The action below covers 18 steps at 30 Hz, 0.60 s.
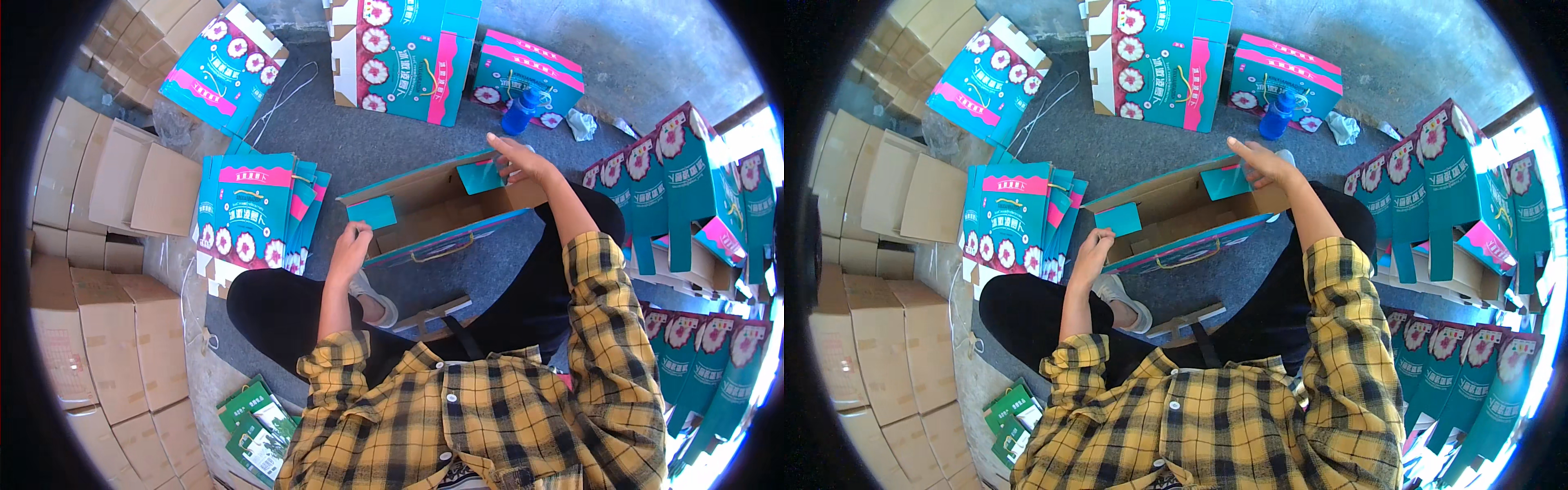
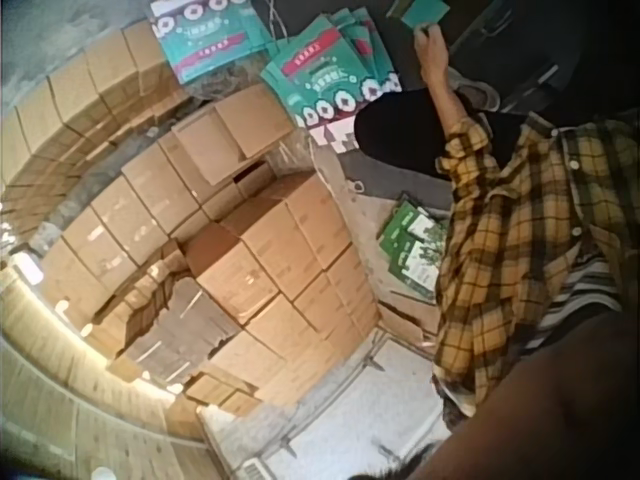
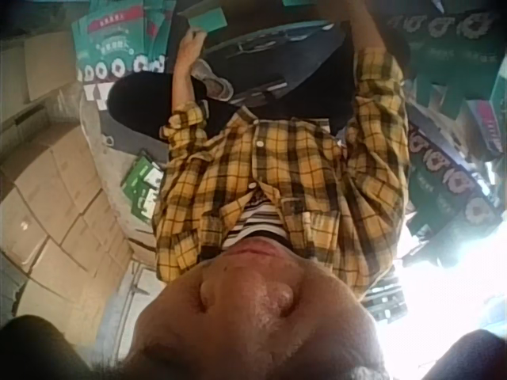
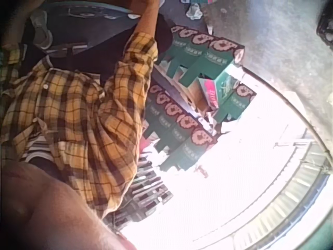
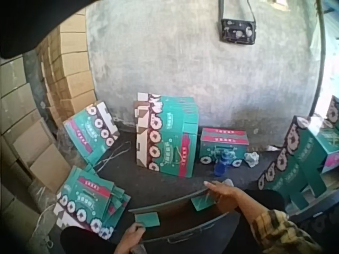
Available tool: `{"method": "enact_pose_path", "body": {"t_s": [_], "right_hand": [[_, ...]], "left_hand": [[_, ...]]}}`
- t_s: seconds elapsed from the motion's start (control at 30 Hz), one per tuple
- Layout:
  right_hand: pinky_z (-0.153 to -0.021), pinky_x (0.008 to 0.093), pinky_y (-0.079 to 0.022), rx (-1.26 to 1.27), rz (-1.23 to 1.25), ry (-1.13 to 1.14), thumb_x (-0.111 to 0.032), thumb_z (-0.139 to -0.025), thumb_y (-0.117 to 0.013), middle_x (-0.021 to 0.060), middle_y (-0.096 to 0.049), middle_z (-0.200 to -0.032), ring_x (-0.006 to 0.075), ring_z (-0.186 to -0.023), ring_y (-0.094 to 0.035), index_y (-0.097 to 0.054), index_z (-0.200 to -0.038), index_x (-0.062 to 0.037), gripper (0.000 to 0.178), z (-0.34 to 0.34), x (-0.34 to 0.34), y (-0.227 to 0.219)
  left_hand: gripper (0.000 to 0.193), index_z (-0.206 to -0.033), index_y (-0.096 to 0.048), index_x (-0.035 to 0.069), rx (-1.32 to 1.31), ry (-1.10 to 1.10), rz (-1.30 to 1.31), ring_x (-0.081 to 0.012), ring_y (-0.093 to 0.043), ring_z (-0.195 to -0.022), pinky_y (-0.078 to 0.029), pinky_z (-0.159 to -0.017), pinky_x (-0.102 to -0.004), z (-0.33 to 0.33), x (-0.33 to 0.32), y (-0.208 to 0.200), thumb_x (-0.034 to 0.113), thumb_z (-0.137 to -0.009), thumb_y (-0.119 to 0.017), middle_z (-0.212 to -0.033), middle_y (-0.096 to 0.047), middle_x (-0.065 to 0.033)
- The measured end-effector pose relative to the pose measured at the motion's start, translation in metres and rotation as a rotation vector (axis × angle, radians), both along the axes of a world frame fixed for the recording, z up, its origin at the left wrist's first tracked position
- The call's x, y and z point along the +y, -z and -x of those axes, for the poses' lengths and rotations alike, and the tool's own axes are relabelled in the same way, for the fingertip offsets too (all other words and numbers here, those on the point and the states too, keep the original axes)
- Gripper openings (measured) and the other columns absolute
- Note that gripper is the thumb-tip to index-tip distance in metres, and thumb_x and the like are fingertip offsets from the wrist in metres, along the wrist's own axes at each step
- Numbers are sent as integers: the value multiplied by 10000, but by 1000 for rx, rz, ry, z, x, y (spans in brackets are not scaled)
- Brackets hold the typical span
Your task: Folding and assembling cardboard packaging boxes for mangosteens.
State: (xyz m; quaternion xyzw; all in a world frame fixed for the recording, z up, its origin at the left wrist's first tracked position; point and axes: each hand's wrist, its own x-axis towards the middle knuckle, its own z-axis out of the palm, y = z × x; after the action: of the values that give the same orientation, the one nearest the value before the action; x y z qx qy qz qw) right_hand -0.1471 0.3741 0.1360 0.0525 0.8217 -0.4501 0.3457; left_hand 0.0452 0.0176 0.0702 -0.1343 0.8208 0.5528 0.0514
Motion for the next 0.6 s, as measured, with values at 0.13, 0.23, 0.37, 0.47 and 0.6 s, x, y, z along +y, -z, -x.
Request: {"method": "enact_pose_path", "body": {"t_s": [0.13, 0.23, 0.37, 0.47, 0.6], "right_hand": [[-930, 466, -481, 132, -76, -239, -611, -777, -658, 209, -455, -1378, 379, -1231, -485, -420, -1406, -95, 847, -2, -3, -2], [-992, 423, -429, 357, -332, -625, -522, -758, -719, 192, -491, -1342, 347, -1217, -497, -509, -1334, -89, 751, 5, -5, 7], [-1029, 423, -390, 487, -333, -725, -461, -750, -739, 175, -492, -1331, 363, -1218, -481, -529, -1315, -85, 711, 6, -4, 19], [-1016, 420, -405, 578, -494, -816, -405, -705, -781, 155, -449, -1377, 344, -1229, -477, -450, -1377, -83, 815, -2, -17, 25], [-962, 435, -452, 534, -701, -891, -382, -677, -809, 157, -482, -1312, 351, -1173, -510, -389, -1404, -95, 887, -13, -47, 16]], "left_hand": [[340, -1051, -571, -7, -6, -18, 6, -336, -551, -1157, -394, -978, -369, -3, -1, -1, 263, -851, -525, -1194, -589, -253], [375, -1094, -570, -22, -57, -35, 56, -351, -559, -1130, -402, -963, -376, -4, -5, 0, 238, -834, -495, -1158, -593, -261], [417, -1133, -561, -37, -30, -153, 122, -362, -566, -1099, -408, -954, -384, -15, 1, -9, 221, -819, -468, -1131, -596, -261], [418, -1139, -557, -42, -37, -210, 208, -358, -560, -1104, -400, -968, -388, -18, 4, -33, 211, -828, -440, -1147, -588, -255], [454, -1207, -543, -31, -45, -150, 97, -342, -522, -1170, -369, -1009, -389, -19, -5, -19, 290, -901, -446, -1199, -573, -246]]}}
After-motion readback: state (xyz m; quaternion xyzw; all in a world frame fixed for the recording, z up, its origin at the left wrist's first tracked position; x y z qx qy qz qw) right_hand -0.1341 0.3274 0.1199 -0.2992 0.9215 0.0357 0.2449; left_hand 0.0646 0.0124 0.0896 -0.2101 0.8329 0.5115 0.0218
